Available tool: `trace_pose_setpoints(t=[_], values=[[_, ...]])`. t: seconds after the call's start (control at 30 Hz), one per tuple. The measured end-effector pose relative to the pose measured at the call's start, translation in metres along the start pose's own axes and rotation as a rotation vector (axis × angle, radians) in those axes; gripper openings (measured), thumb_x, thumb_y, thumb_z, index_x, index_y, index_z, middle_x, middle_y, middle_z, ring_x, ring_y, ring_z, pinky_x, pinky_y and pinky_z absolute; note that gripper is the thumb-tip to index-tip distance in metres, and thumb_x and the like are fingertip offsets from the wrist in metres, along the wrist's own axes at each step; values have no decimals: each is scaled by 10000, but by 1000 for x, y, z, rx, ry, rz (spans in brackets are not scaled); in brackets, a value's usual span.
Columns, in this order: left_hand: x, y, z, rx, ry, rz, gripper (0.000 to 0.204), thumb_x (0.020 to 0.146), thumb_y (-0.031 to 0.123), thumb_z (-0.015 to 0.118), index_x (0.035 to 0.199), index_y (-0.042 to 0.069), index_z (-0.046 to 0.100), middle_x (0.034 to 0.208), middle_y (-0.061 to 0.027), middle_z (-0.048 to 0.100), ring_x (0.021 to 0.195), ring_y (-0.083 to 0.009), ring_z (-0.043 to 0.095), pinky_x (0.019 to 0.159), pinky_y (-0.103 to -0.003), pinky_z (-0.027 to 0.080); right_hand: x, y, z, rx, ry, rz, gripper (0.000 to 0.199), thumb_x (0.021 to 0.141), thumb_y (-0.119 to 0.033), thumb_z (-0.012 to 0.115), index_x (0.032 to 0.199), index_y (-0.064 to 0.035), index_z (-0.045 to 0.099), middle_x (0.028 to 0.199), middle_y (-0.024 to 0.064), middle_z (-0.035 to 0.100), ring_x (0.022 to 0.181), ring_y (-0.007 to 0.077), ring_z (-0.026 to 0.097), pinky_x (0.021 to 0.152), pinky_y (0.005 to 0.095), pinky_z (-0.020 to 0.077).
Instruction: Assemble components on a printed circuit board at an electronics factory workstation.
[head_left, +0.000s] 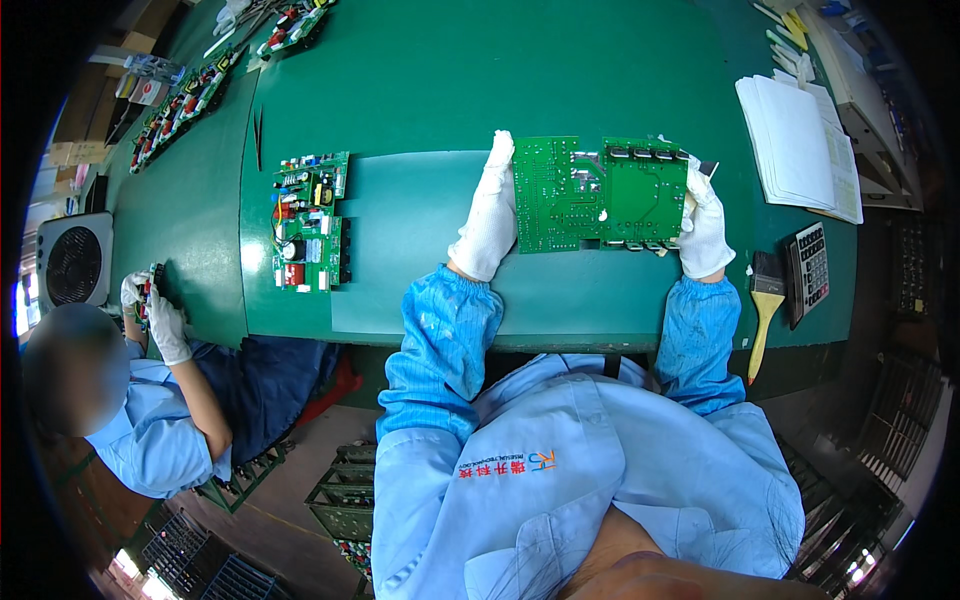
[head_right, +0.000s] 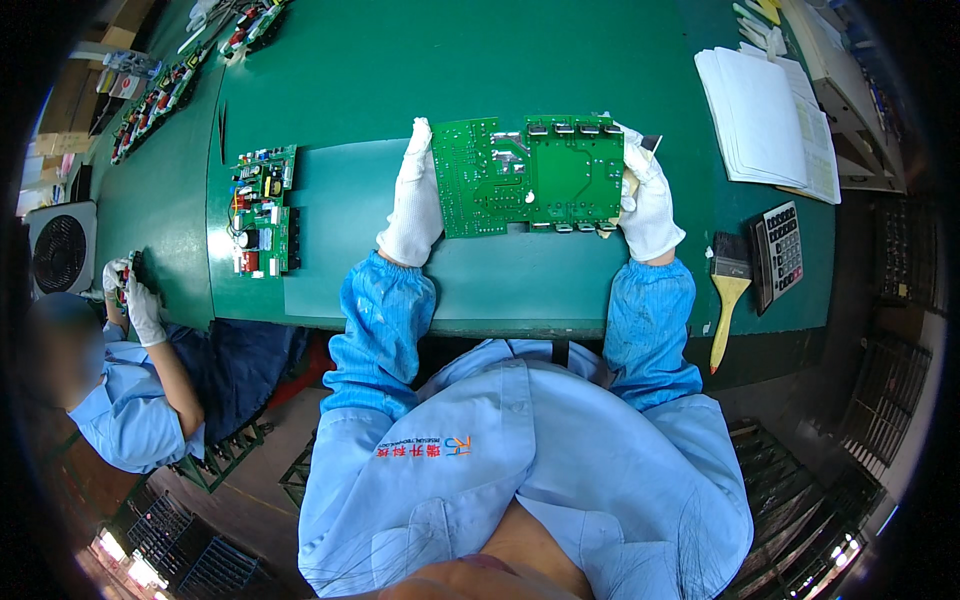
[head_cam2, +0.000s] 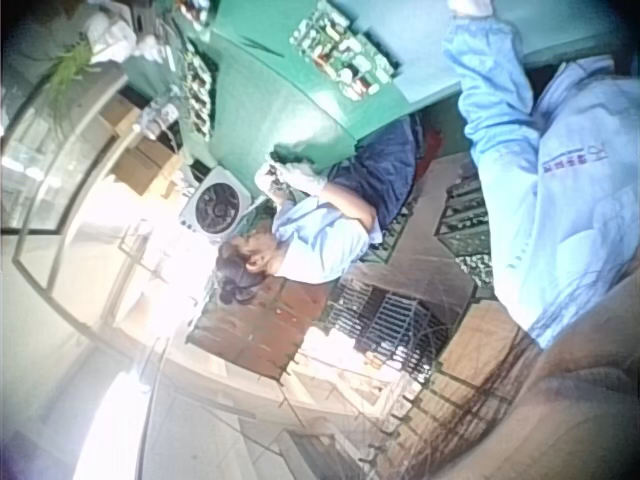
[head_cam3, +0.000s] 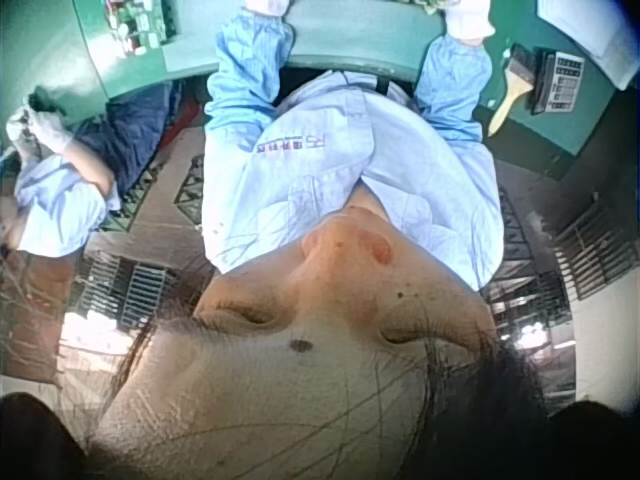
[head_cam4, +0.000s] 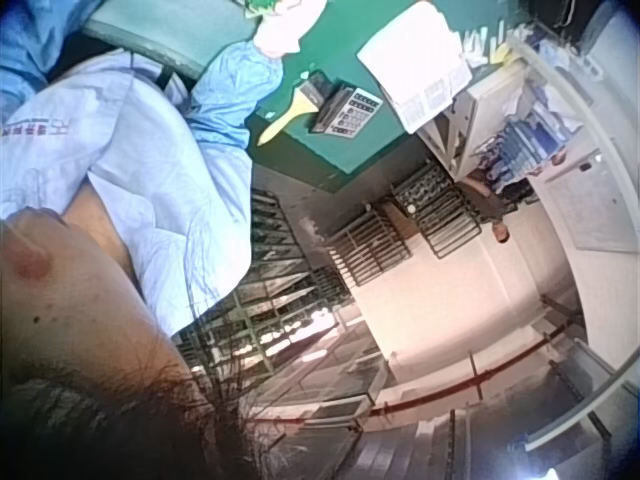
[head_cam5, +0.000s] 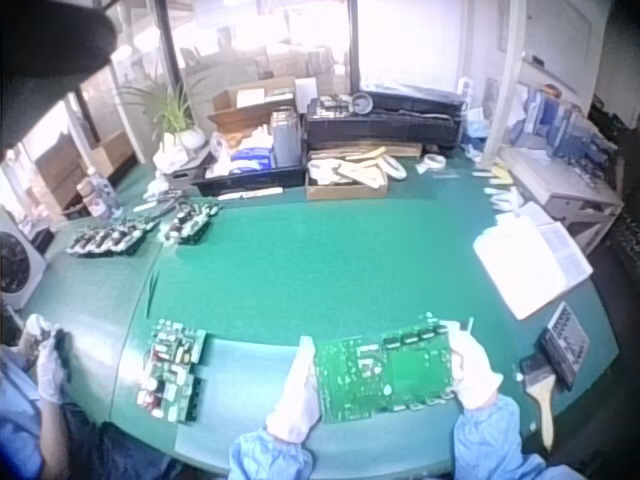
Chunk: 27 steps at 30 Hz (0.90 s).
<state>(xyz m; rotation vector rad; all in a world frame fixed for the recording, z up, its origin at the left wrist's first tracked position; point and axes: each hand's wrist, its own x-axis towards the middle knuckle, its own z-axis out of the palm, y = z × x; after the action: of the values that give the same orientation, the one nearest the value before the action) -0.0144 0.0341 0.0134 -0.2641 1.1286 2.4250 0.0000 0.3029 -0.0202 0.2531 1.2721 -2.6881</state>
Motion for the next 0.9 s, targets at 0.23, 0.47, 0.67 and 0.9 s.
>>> trace_pose_setpoints(t=[0.23, 0.47, 0.67, 0.9], values=[[-2, 2, 2, 19, -2, 3, 753, 919, 655, 420, 1327, 26, 489, 1271, -123, 544, 1128, -241, 544, 969, -397, 448, 0, 0, -1, 25, -53, 5, 291, 975, -173, 507, 1232, -50, 564, 867, -20, 636, 467, -16, 427, 409, 137, 355], [-3, 2, 2, 6, -4, -6, 748, 922, 649, 420, 1327, 24, 485, 1267, -120, 544, 1134, -242, 540, 976, -400, 442, 0, 0, -1, 17, -49, 0, 293, 975, -167, 505, 1235, -45, 563, 862, -20, 636, 463, -14, 423, 408, 140, 355], [-3, 1, 0, 12, -2, 5, 733, 925, 640, 427, 1322, 26, 489, 1265, -119, 544, 1130, -240, 542, 973, -400, 445, 0, 0, 1, -19, -11, 0, 289, 974, -171, 508, 1229, -47, 565, 861, -14, 641, 461, -12, 431, 408, 140, 368], [-1, 0, 1, 4, 25, 3, 741, 922, 644, 429, 1321, 22, 487, 1261, -123, 546, 1124, -242, 545, 965, -401, 449, 2, 1, -6, 14, -68, -5, 295, 977, -172, 501, 1236, -44, 560, 888, -9, 644, 473, -13, 443, 414, 134, 374]])
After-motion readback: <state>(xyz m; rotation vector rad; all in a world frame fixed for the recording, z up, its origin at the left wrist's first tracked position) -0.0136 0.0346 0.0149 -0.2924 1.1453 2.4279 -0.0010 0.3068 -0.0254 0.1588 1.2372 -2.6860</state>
